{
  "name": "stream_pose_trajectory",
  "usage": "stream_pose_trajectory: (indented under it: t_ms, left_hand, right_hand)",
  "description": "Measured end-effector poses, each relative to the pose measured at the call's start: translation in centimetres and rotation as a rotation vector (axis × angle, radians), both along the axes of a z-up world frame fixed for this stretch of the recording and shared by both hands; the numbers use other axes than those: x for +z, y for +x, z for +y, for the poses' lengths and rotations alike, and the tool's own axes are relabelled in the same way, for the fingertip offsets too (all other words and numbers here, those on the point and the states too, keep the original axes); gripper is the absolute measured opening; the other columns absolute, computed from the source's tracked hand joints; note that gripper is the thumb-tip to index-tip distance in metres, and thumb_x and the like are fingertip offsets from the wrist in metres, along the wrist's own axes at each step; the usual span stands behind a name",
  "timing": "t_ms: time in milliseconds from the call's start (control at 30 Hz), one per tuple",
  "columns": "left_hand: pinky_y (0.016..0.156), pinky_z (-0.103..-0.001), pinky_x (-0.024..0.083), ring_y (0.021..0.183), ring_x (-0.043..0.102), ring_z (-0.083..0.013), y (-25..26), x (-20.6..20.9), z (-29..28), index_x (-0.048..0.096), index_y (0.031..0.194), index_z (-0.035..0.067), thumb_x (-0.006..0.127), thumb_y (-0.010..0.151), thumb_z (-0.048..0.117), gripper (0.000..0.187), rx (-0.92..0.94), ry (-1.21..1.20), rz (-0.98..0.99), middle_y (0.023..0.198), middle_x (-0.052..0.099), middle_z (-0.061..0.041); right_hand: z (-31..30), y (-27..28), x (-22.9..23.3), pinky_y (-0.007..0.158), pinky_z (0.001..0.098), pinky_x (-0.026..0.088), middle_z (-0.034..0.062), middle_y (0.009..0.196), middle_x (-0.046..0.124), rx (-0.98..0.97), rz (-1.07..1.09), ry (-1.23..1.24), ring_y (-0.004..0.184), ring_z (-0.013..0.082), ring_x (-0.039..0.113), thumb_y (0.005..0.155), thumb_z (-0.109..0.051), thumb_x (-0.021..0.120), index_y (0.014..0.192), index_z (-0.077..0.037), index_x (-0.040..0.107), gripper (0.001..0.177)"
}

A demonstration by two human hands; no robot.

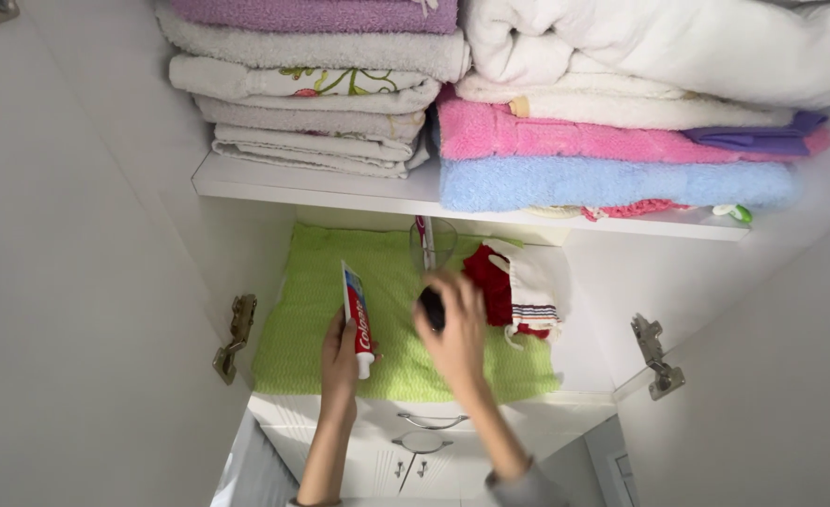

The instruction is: The person opens a bathroom cabinet and rearranges items on a lower shelf. They fold a green towel, place a toothbrush and toothpaste, and fold a red cloth. They then move several bottles and containers from the countertop into the cabinet, arranging them on the shelf.

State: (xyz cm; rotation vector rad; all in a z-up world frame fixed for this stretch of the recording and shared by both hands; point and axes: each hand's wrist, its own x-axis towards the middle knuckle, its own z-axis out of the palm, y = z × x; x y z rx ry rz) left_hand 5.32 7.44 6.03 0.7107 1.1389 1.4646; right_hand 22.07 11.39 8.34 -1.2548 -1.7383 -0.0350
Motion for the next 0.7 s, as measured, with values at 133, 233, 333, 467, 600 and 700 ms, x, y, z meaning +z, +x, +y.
stream_pose_trajectory:
  t_ms: [133,233,333,467,600,700]
  left_hand:
    - [0.065,-0.034,0.058,0.090,0.070,-0.0217,0.2,1.3,-2.2,0.038,0.161,0.007,0.043,0.105,0.031,0.062,-0.014,-0.040,-0.014,0.124,0.067,-0.016]
    - [0.047,-0.027,0.053,0.072,0.070,-0.0211,-0.3,2.8,-4.5,0.049,0.155,0.001,0.048,0.100,0.032,0.063,-0.144,0.040,-0.038,0.114,0.074,-0.020]
    - [0.040,-0.027,0.049,0.064,0.070,-0.0227,-0.7,3.9,-6.1,0.054,0.148,-0.011,0.050,0.095,0.016,0.059,-0.291,-0.006,-0.120,0.102,0.076,-0.025]
    - [0.038,-0.029,0.052,0.057,0.071,-0.0288,-0.7,4.7,-6.7,0.065,0.132,-0.017,0.044,0.100,0.032,0.062,-0.477,-0.024,-0.177,0.079,0.072,-0.026]
    - [0.071,-0.040,0.052,0.065,0.064,-0.0250,2.2,2.7,-5.9,0.067,0.125,-0.007,0.030,0.108,0.052,0.071,-0.240,0.143,-0.316,0.095,0.074,-0.017]
    - [0.117,-0.058,0.045,0.139,0.058,-0.0333,6.8,7.3,-8.8,0.047,0.153,0.013,0.015,0.085,0.084,0.103,-0.470,0.406,0.176,0.157,0.056,-0.011]
  right_hand:
    - [-4.8,-1.6,-1.4,0.071,0.0206,0.063,0.0124,0.154,0.049,0.174,0.039,-0.155,0.112,0.0249,0.067,0.073,0.020,0.065,0.151,-0.017,0.048,0.088]
    - [-4.7,-0.5,-2.6,0.120,0.0574,0.047,0.0065,0.175,0.017,0.099,-0.287,0.013,0.151,0.0407,0.040,0.076,0.007,0.075,0.161,-0.026,0.040,0.098]
    - [-4.8,1.1,-1.6,0.127,0.0718,-0.003,-0.0007,0.171,0.032,0.029,-0.541,0.148,0.160,0.0294,0.020,0.077,-0.021,0.088,0.153,-0.037,0.050,0.087]
    - [-7.8,3.8,1.0,0.105,0.0430,0.033,-0.0033,0.105,0.079,0.081,-0.418,0.249,0.105,0.0168,0.072,0.069,-0.018,0.093,0.114,-0.016,0.068,0.052]
    - [-10.6,6.7,1.1,0.077,0.0348,0.055,0.0000,0.096,0.076,-0.278,-0.270,0.162,0.084,0.0168,0.068,0.064,-0.016,0.092,0.110,-0.013,0.070,0.051]
    - [-13.5,5.9,4.5,0.079,0.0397,0.050,0.0063,0.102,0.070,-0.538,-0.077,0.005,0.085,0.0279,0.062,0.068,-0.010,0.082,0.117,-0.008,0.065,0.052]
